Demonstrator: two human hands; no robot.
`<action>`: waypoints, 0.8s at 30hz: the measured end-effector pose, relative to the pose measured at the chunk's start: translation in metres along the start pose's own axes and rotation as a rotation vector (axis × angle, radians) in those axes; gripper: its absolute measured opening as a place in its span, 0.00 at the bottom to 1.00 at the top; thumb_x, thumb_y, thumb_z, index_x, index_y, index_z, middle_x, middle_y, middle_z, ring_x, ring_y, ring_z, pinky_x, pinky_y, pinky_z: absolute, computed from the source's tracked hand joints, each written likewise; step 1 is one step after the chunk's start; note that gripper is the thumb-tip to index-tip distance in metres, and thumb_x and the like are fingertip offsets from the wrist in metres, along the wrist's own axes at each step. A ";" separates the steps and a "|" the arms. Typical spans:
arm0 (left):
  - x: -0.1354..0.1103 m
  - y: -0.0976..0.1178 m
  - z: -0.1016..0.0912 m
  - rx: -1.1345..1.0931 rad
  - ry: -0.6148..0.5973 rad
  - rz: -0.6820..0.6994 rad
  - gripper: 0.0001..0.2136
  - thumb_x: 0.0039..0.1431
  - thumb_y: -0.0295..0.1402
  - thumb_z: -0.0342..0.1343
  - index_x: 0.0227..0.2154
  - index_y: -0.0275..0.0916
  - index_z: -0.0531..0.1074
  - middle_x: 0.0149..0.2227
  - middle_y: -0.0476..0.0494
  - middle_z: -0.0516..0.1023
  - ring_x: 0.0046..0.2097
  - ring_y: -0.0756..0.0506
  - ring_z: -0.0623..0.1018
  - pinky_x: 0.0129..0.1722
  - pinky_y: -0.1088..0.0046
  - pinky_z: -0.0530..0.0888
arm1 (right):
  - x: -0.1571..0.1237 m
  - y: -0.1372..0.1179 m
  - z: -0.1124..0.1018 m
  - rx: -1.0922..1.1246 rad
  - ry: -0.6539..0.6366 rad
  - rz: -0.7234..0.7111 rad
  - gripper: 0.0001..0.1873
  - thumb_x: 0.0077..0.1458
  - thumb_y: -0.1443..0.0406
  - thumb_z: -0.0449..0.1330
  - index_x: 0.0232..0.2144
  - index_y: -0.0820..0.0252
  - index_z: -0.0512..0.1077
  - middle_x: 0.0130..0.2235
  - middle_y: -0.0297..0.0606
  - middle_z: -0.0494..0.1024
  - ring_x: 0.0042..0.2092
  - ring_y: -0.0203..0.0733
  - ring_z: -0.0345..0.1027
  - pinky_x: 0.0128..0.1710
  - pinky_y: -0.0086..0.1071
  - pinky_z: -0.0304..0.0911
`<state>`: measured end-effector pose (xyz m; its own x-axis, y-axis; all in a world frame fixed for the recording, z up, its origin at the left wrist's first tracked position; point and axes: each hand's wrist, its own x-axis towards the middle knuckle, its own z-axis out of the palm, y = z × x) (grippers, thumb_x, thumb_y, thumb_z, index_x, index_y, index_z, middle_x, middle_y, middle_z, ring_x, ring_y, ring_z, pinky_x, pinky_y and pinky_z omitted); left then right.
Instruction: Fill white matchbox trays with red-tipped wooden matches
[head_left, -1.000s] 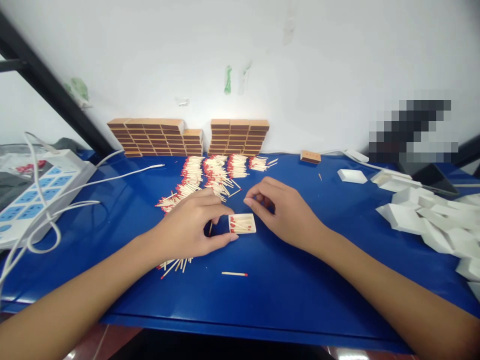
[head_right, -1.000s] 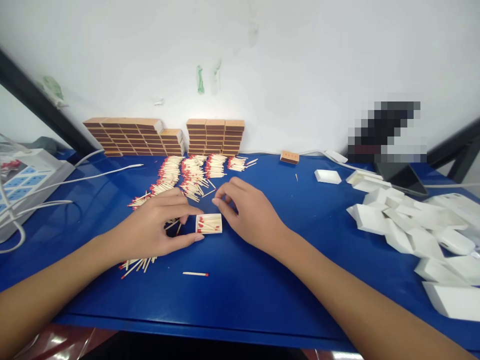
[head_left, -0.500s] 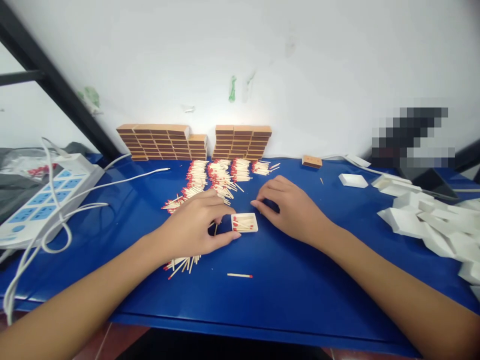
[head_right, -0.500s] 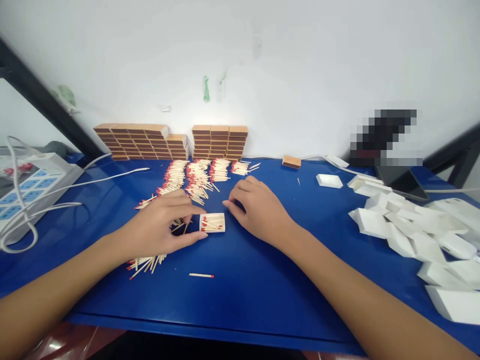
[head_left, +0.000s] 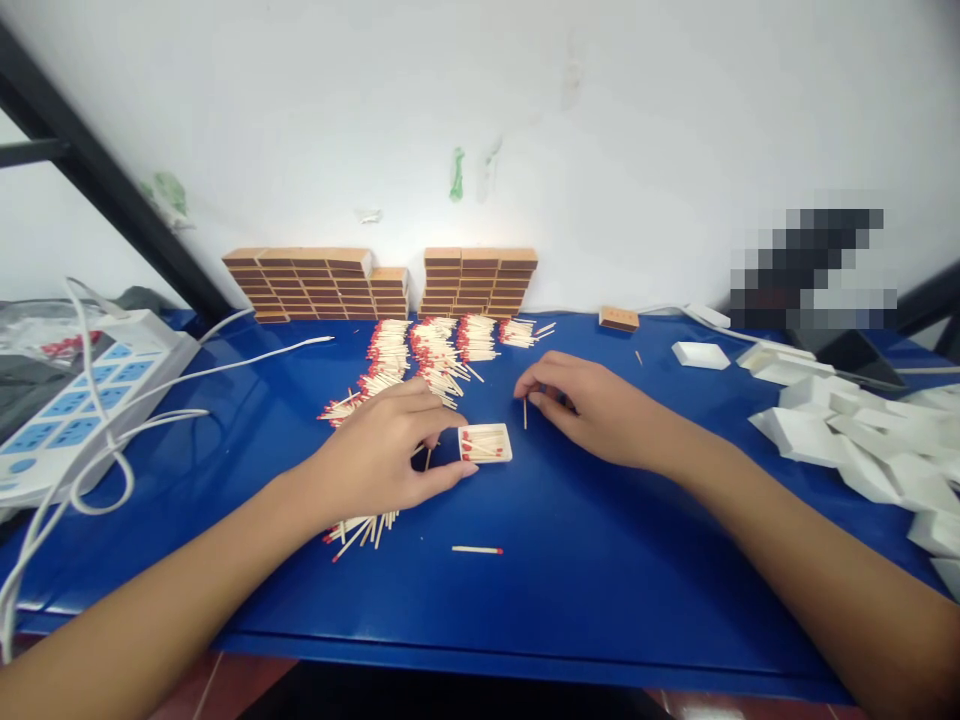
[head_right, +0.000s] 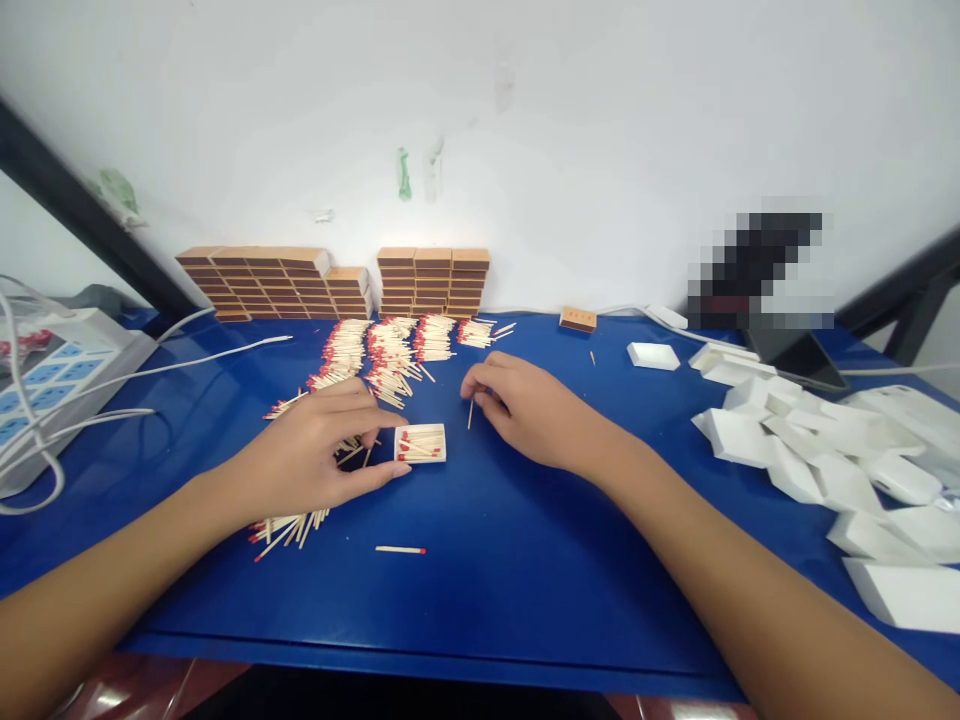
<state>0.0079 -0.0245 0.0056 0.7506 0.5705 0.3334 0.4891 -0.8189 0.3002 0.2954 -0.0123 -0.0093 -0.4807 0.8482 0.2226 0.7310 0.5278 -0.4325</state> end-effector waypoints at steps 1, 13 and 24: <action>0.000 0.000 0.001 0.000 -0.005 -0.002 0.14 0.65 0.42 0.63 0.47 0.41 0.79 0.30 0.48 0.76 0.37 0.46 0.72 0.39 0.68 0.70 | 0.000 0.002 -0.003 0.004 -0.024 -0.009 0.14 0.66 0.69 0.51 0.45 0.55 0.76 0.46 0.41 0.75 0.46 0.42 0.70 0.47 0.38 0.66; 0.000 -0.003 0.002 0.015 0.007 -0.005 0.13 0.65 0.42 0.62 0.46 0.40 0.79 0.28 0.48 0.75 0.36 0.47 0.73 0.38 0.69 0.71 | -0.002 -0.003 -0.006 -0.002 -0.054 0.091 0.09 0.68 0.61 0.55 0.36 0.57 0.72 0.39 0.39 0.74 0.38 0.40 0.67 0.38 0.35 0.62; 0.000 -0.003 0.004 0.007 -0.016 -0.039 0.14 0.64 0.43 0.63 0.47 0.40 0.79 0.29 0.49 0.75 0.37 0.47 0.72 0.38 0.69 0.69 | -0.010 -0.043 0.019 0.059 -0.067 -0.064 0.06 0.70 0.64 0.54 0.39 0.58 0.70 0.42 0.38 0.74 0.40 0.38 0.68 0.40 0.33 0.61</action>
<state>0.0081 -0.0221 0.0012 0.7377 0.6010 0.3075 0.5212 -0.7966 0.3062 0.2595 -0.0450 -0.0097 -0.5582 0.8070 0.1927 0.6692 0.5752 -0.4705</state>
